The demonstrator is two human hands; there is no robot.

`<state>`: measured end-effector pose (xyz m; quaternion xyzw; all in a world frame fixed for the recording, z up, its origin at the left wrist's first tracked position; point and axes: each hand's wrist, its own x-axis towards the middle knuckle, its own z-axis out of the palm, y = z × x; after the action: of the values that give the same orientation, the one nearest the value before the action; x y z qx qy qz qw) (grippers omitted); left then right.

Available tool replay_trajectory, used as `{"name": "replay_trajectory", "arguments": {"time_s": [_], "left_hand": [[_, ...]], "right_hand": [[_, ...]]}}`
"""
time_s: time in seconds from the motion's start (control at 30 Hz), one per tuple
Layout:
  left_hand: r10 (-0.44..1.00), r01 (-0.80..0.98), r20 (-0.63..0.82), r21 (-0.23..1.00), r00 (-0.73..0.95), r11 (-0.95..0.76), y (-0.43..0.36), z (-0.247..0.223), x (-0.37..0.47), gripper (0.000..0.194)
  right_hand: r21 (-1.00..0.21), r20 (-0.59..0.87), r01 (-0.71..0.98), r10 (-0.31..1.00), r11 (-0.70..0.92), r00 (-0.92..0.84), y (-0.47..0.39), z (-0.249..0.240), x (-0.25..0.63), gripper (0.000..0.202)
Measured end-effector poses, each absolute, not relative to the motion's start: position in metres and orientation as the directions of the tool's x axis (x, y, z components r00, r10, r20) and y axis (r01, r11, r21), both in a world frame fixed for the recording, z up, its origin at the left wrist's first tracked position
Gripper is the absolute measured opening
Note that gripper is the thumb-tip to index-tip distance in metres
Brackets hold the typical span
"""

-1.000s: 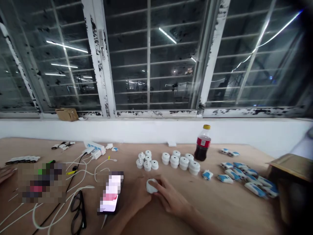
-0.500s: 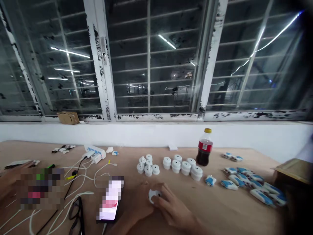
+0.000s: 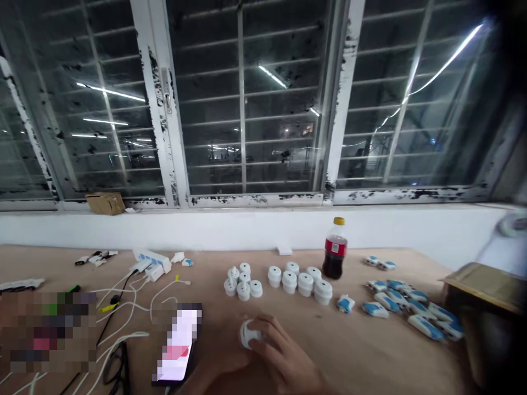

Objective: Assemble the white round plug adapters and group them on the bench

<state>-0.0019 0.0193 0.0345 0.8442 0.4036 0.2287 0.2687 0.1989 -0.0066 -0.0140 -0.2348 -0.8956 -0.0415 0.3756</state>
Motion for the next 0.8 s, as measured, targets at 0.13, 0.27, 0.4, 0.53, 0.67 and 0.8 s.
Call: {"name": "replay_trajectory", "arguments": {"time_s": [0.13,0.27,0.4,0.53,0.67,0.8], "left_hand": [[0.862,0.488,0.25,0.739,0.442,-0.464,0.025,0.017,0.0,0.008],[0.93,0.422,0.323,0.829,0.174,-0.367,0.041,-0.007,-0.001,0.015],[0.913,0.464,0.407,0.81,-0.005,-0.359,0.047,-0.009,-0.003,0.024],[0.908,0.458,0.416,0.816,-0.04,-0.354,0.047,-0.011,-0.001,0.024],[0.931,0.404,0.363,0.857,-0.034,-0.319,0.054,-0.025,0.002,0.026],[0.926,0.417,0.374,0.85,-0.048,-0.322,0.056,-0.028,0.0,0.029]], "right_hand": [[-0.364,0.754,0.608,0.607,0.705,-0.252,-0.002,-0.015,0.202,0.041],[-0.547,0.633,0.672,0.772,0.499,-0.057,0.014,-0.012,0.21,0.016],[-0.568,0.563,0.714,0.826,0.409,-0.026,0.024,-0.009,0.212,0.009],[-0.565,0.512,0.736,0.858,0.372,-0.041,0.025,-0.01,0.209,0.004],[-0.534,0.44,0.762,0.89,0.367,-0.121,0.03,-0.017,0.211,0.018],[-0.469,0.446,0.79,0.878,0.394,-0.173,0.037,-0.025,0.215,0.027]]}}
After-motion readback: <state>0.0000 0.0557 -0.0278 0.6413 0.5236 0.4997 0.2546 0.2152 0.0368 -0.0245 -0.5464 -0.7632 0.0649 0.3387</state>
